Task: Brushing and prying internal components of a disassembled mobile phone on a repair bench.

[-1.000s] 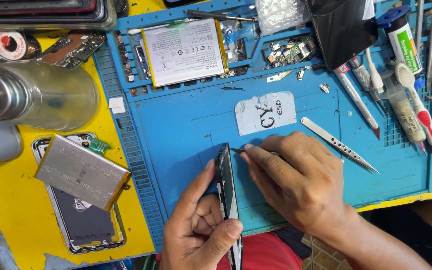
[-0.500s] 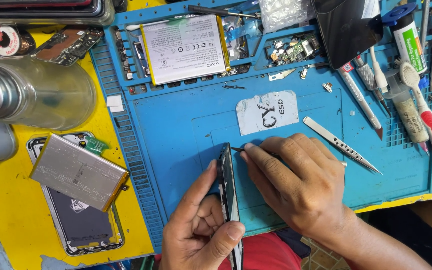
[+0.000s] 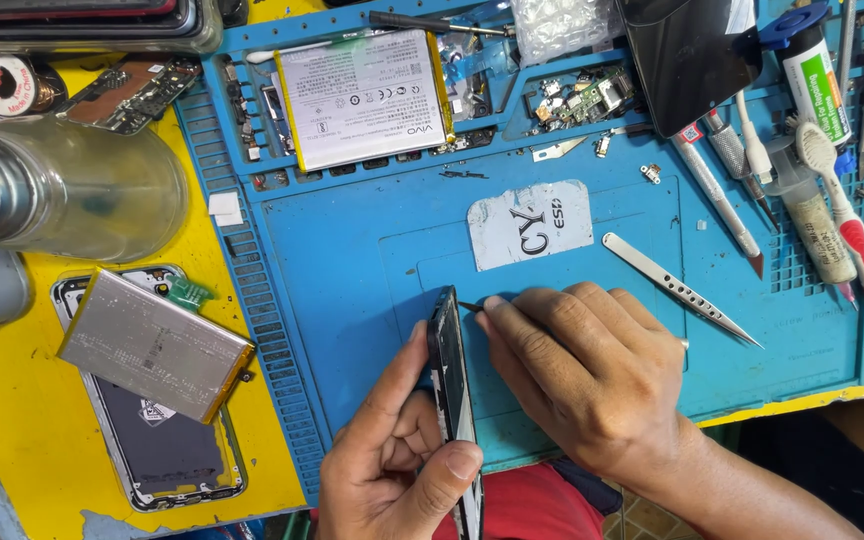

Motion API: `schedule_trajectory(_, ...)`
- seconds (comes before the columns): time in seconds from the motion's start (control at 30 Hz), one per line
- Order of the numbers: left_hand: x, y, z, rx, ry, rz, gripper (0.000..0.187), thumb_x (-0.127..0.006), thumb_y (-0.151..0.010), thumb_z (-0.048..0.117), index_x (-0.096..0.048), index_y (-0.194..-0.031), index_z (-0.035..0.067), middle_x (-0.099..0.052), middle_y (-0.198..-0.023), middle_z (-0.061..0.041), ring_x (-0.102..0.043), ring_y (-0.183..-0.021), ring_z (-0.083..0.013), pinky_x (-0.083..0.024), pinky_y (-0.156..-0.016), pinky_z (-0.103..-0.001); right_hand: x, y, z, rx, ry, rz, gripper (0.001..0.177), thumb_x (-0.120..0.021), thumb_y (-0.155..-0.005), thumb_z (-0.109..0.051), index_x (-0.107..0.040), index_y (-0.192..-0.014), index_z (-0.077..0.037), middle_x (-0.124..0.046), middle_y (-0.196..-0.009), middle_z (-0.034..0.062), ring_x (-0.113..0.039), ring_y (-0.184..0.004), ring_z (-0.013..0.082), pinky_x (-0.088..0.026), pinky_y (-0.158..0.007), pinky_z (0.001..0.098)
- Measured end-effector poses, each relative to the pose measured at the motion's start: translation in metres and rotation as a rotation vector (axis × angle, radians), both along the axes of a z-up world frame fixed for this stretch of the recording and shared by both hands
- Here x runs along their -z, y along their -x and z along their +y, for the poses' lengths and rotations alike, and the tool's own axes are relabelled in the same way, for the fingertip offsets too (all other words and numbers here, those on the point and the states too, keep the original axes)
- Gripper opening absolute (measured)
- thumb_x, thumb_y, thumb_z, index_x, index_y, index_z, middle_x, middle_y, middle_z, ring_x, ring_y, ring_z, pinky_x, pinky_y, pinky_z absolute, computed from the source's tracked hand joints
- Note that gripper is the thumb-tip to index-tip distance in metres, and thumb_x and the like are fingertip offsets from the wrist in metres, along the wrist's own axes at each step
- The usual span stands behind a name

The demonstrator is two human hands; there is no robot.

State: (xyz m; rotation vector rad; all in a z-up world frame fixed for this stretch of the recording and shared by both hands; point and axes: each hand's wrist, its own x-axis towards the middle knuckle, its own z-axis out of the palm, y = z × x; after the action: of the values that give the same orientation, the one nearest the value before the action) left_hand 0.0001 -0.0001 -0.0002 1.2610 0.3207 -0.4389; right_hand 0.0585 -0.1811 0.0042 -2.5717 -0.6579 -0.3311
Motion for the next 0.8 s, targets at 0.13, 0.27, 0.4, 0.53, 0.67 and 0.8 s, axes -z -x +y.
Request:
schedule_trajectory(0.13,0.002,0.0,-0.001,-0.009,0.019,-0.009,0.079,-0.077,-0.089,0.022,-0.042,-0.157,0.001,-0.061,-0.07,-0.003,-0.055,-0.06,-0.0057,-0.045,-0.054,-0.019,0.001,0.004,-0.001,0.003,-0.002,0.004,0.008,-0.07,-0.099,-0.009,-0.072,-0.102,-0.002,-0.067,-0.091,0.0092,-0.057,-0.067,0.0229,-0.04,-0.058,0.0349)
schedule_trajectory(0.27,0.0,0.001,-0.002,-0.017,-0.015,0.031,0.081,-0.078,-0.087,0.022,-0.043,-0.157,0.002,-0.056,-0.066,-0.001,-0.052,-0.057,-0.0049,-0.041,-0.051,-0.02,0.002,0.003,0.001,0.029,0.011,0.014,0.008,-0.071,-0.099,-0.01,-0.072,-0.103,-0.003,-0.066,-0.091,0.0094,-0.055,-0.067,0.0232,-0.039,-0.058,0.0358)
schedule_trajectory(0.4,0.0,0.0,0.0,-0.003,-0.044,0.02,0.081,-0.077,-0.087,0.024,-0.044,-0.157,0.003,-0.05,-0.063,-0.001,-0.048,-0.054,-0.0051,-0.036,-0.048,-0.02,0.002,0.004,0.003,0.037,0.023,-0.024,0.009,-0.072,-0.1,-0.01,-0.072,-0.104,-0.001,-0.065,-0.09,0.0104,-0.056,-0.067,0.0247,-0.039,-0.057,0.0368)
schedule_trajectory(0.53,-0.001,-0.001,-0.001,0.002,-0.04,0.013,0.08,-0.077,-0.087,0.023,-0.044,-0.157,0.003,-0.044,-0.062,0.001,-0.043,-0.052,-0.0048,-0.031,-0.047,-0.021,-0.002,0.011,0.003,0.021,0.075,-0.043,0.011,-0.071,-0.1,-0.011,-0.07,-0.105,-0.001,-0.066,-0.091,0.01,-0.053,-0.063,0.0233,-0.034,-0.053,0.0364)
schedule_trajectory(0.67,-0.001,0.0,-0.002,-0.024,-0.061,0.047,0.081,-0.078,-0.086,0.026,-0.046,-0.157,0.004,-0.045,-0.062,0.001,-0.042,-0.052,-0.0049,-0.031,-0.046,-0.022,-0.001,0.008,0.003,0.03,0.083,-0.036,0.009,-0.071,-0.101,-0.011,-0.071,-0.105,-0.003,-0.066,-0.091,0.0086,-0.055,-0.065,0.0238,-0.036,-0.055,0.0368)
schedule_trajectory(0.8,-0.001,0.001,-0.001,-0.014,-0.048,0.053,0.082,-0.078,-0.086,0.026,-0.044,-0.158,0.004,-0.047,-0.064,0.001,-0.044,-0.054,-0.0048,-0.034,-0.047,-0.022,-0.002,0.012,0.004,0.02,0.052,-0.028,0.01,-0.069,-0.1,-0.01,-0.071,-0.104,-0.001,-0.065,-0.09,0.0103,-0.053,-0.064,0.0236,-0.035,-0.054,0.0364)
